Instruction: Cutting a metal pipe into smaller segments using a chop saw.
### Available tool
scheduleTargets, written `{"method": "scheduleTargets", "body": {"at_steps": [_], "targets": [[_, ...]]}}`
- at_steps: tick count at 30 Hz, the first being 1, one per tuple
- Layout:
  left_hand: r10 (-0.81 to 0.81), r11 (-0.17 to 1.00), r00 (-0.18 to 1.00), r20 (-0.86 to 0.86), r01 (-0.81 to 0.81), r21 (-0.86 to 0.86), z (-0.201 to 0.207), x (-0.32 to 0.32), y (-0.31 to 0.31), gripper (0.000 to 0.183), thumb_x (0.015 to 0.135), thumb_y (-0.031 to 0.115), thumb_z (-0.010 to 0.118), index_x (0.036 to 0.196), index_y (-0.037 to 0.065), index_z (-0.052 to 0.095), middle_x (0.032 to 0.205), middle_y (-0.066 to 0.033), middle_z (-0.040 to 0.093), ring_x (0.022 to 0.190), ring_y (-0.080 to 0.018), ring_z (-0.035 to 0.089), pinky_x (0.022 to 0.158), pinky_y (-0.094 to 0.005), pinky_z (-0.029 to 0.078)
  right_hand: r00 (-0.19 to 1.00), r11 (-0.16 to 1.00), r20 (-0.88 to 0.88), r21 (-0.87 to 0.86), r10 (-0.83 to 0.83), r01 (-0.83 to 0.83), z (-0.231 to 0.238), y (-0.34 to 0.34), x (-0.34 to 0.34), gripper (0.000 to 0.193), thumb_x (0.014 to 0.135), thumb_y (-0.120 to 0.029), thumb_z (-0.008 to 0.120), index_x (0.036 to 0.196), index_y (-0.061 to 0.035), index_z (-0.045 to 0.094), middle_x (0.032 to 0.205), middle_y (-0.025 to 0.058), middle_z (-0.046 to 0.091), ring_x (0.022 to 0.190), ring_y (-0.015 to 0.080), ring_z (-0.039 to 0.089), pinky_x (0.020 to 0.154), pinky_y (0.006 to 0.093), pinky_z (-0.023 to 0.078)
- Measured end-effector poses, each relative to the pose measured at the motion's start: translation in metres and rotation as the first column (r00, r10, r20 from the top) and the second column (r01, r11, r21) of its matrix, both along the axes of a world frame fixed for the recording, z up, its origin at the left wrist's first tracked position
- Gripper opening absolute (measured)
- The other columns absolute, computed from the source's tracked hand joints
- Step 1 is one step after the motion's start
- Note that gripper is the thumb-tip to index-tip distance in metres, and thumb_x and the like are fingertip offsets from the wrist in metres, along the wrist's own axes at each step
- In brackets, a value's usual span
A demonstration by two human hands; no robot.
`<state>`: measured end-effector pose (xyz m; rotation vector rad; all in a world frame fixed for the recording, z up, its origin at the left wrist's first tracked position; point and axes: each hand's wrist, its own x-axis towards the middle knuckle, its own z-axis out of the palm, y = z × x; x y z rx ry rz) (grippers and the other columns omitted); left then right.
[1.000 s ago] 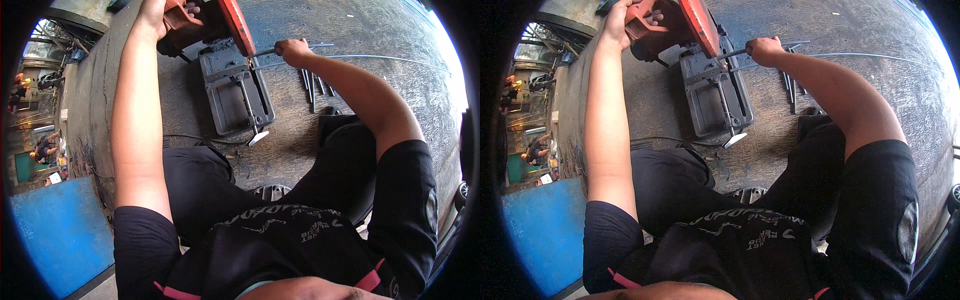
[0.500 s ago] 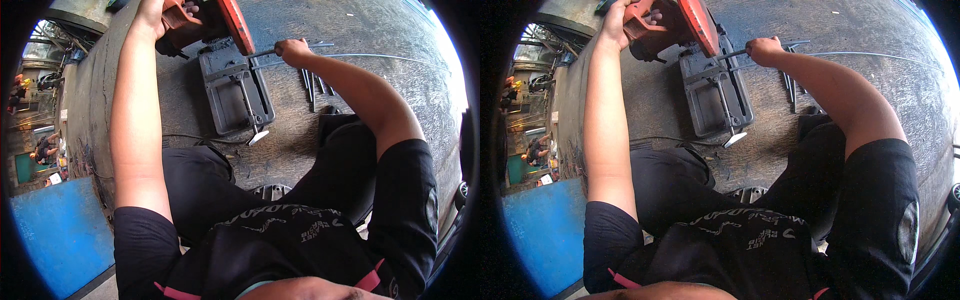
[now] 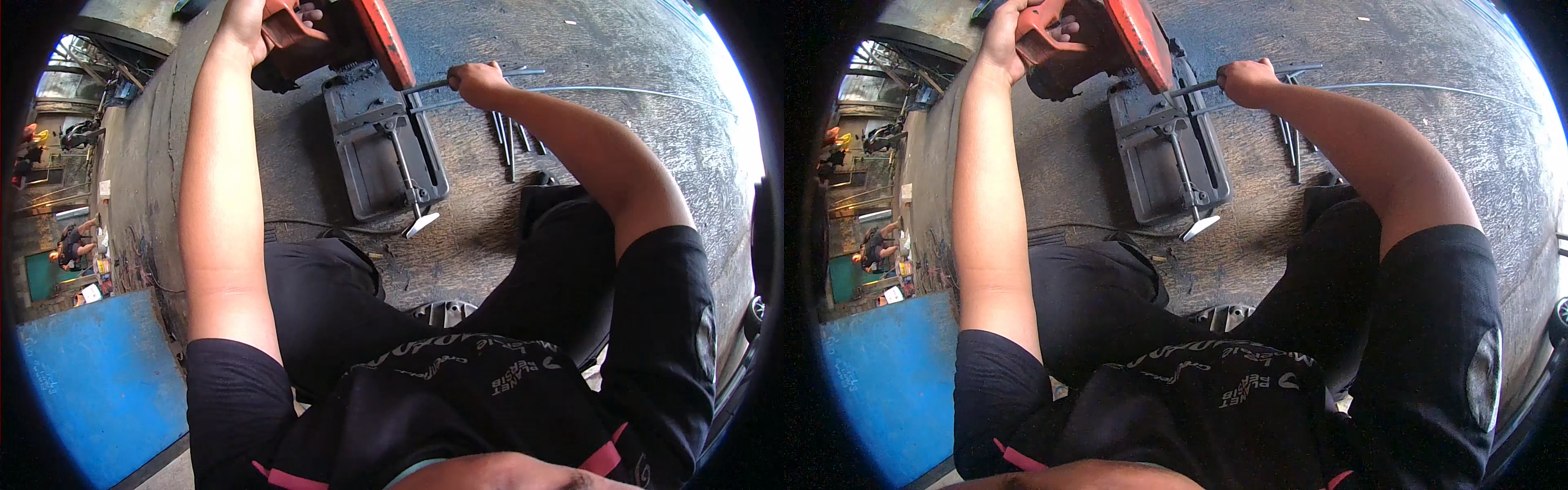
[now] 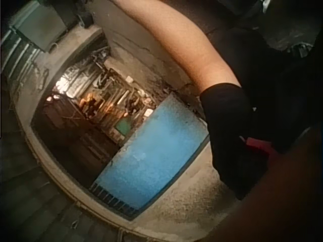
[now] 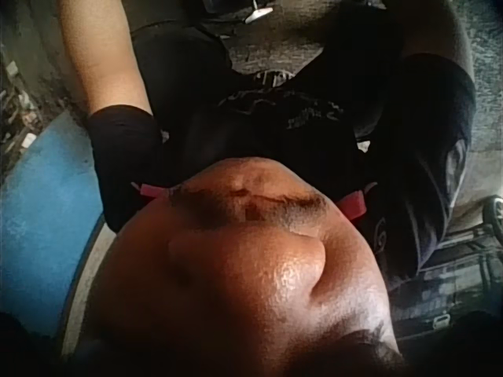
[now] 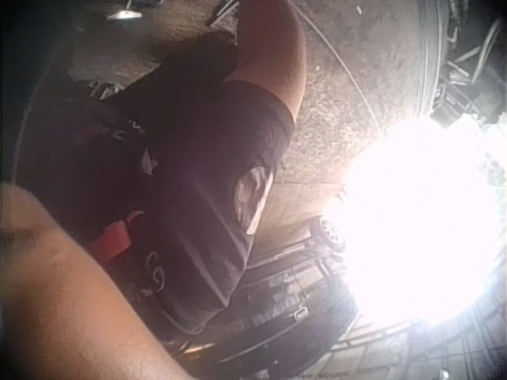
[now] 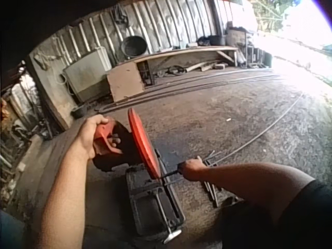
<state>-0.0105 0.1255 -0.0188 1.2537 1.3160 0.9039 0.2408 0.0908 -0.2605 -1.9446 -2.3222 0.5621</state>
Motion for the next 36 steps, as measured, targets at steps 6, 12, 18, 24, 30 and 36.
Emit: {"method": "scheduleTargets", "body": {"at_steps": [6, 12, 18, 24, 30, 36], "targets": [[-0.027, 0.999, 0.999, 0.025, 0.028, -0.033, -0.002, -0.005, 0.001, 0.047, 0.078, 0.030, 0.052, 0.112, -0.002, 0.050, 0.084, -0.0153, 0.059, 0.074, -0.0287, 0.063, 0.072, -0.0538, 0.053, 1.000, 1.000, 0.007, -0.002, 0.010, -0.010, 0.001, -0.003, -0.003, 0.027, 0.092, -0.029, 0.046, 0.104, -0.0145, 0.065, 0.103, 0.0118, 0.068, 0.104, 0.0335, 0.062, 0.096, 0.0588, 0.032], [-0.033, 0.999, 0.999, 0.015, 0.033, 0.006, 0.004, -0.010, 0.001, 0.042, 0.078, 0.031, 0.052, 0.105, -0.001, 0.053, 0.083, -0.0145, 0.059, 0.074, -0.0286, 0.063, 0.072, -0.0537, 0.053, 1.000, 1.000, 0.016, 0.012, 0.001, -0.001, 0.008, 0.000, -0.003, 0.025, 0.091, -0.028, 0.047, 0.103, -0.0150, 0.065, 0.103, 0.0116, 0.068, 0.103, 0.0335, 0.062, 0.095, 0.0582, 0.033], [-0.023, 0.999, 0.999, 0.037, 0.024, -0.043, 0.000, -0.003, 0.005, 0.042, 0.077, 0.031, 0.052, 0.106, 0.000, 0.053, 0.083, -0.0145, 0.059, 0.074, -0.0286, 0.062, 0.070, -0.0524, 0.053, 1.000, 1.000, -0.015, 0.013, 0.006, -0.006, 0.000, 0.001, 0.000, 0.026, 0.092, -0.029, 0.046, 0.103, -0.0151, 0.065, 0.103, 0.0117, 0.068, 0.103, 0.0333, 0.062, 0.095, 0.0576, 0.033], [0.012, 1.000, 1.000, 0.004, -0.012, -0.028, 0.005, 0.007, -0.005, 0.040, 0.077, 0.029, 0.052, 0.105, 0.000, 0.053, 0.083, -0.0147, 0.059, 0.073, -0.0284, 0.062, 0.068, -0.0511, 0.054, 1.000, 1.000, -0.015, 0.021, -0.009, 0.009, -0.004, -0.001, 0.002, 0.028, 0.092, -0.031, 0.046, 0.107, -0.0160, 0.065, 0.104, 0.0124, 0.068, 0.105, 0.0330, 0.062, 0.097, 0.0579, 0.033], [0.023, 1.000, 1.000, -0.015, -0.023, -0.021, 0.005, 0.004, -0.005, 0.040, 0.078, 0.029, 0.051, 0.106, 0.000, 0.053, 0.083, -0.0149, 0.059, 0.073, -0.0284, 0.062, 0.068, -0.0505, 0.053, 1.000, 1.000, -0.006, -0.004, 0.008, -0.008, 0.000, -0.001, -0.001, 0.028, 0.093, -0.031, 0.046, 0.107, -0.0164, 0.065, 0.105, 0.0120, 0.068, 0.105, 0.0333, 0.061, 0.097, 0.0596, 0.032], [-0.032, 0.999, 0.999, 0.018, 0.032, -0.005, 0.003, 0.000, -0.007, 0.041, 0.078, 0.029, 0.051, 0.107, 0.000, 0.053, 0.083, -0.0150, 0.059, 0.073, -0.0286, 0.062, 0.069, -0.0518, 0.053, 1.000, 0.999, 0.002, -0.028, 0.018, -0.018, -0.001, 0.003, 0.001, 0.027, 0.092, -0.029, 0.046, 0.106, -0.0171, 0.066, 0.104, 0.0118, 0.068, 0.105, 0.0330, 0.061, 0.096, 0.0600, 0.032]]}}
